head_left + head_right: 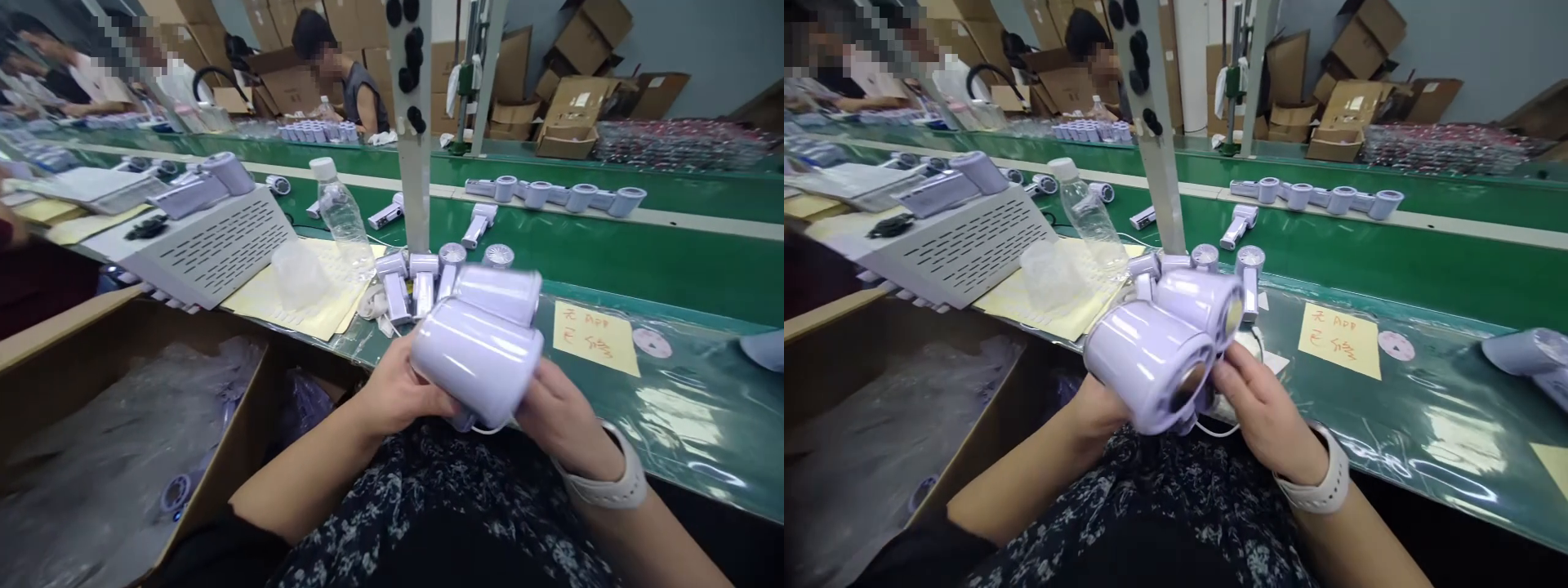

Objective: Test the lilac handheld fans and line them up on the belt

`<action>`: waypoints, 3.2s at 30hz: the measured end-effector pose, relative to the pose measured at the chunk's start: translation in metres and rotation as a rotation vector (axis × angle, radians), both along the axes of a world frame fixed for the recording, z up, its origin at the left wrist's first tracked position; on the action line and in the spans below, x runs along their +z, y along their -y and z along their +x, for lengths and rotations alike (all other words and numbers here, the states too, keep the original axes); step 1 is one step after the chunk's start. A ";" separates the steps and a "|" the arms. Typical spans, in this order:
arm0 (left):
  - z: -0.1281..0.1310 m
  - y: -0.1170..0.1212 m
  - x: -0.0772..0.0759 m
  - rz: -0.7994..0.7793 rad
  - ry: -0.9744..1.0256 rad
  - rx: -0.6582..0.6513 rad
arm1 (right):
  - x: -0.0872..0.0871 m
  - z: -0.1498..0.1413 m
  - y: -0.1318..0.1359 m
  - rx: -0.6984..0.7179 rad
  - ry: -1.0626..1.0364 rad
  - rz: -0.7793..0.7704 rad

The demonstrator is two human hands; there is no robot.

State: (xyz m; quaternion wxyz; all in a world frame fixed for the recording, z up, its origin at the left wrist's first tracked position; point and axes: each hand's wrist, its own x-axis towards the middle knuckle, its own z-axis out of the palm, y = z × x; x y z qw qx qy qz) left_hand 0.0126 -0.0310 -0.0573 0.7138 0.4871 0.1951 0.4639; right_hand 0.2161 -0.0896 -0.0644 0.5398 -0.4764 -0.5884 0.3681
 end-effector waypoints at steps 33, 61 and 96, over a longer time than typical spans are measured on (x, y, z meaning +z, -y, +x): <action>0.018 0.006 -0.016 -0.186 0.076 -0.163 | -0.007 -0.004 0.024 0.039 -0.604 -0.383; 0.020 0.004 -0.016 -0.248 0.067 -0.148 | -0.010 -0.009 0.022 0.045 -0.635 -0.324; 0.017 0.009 -0.013 -0.140 -0.213 -0.048 | -0.010 -0.004 0.023 0.029 -0.736 -0.355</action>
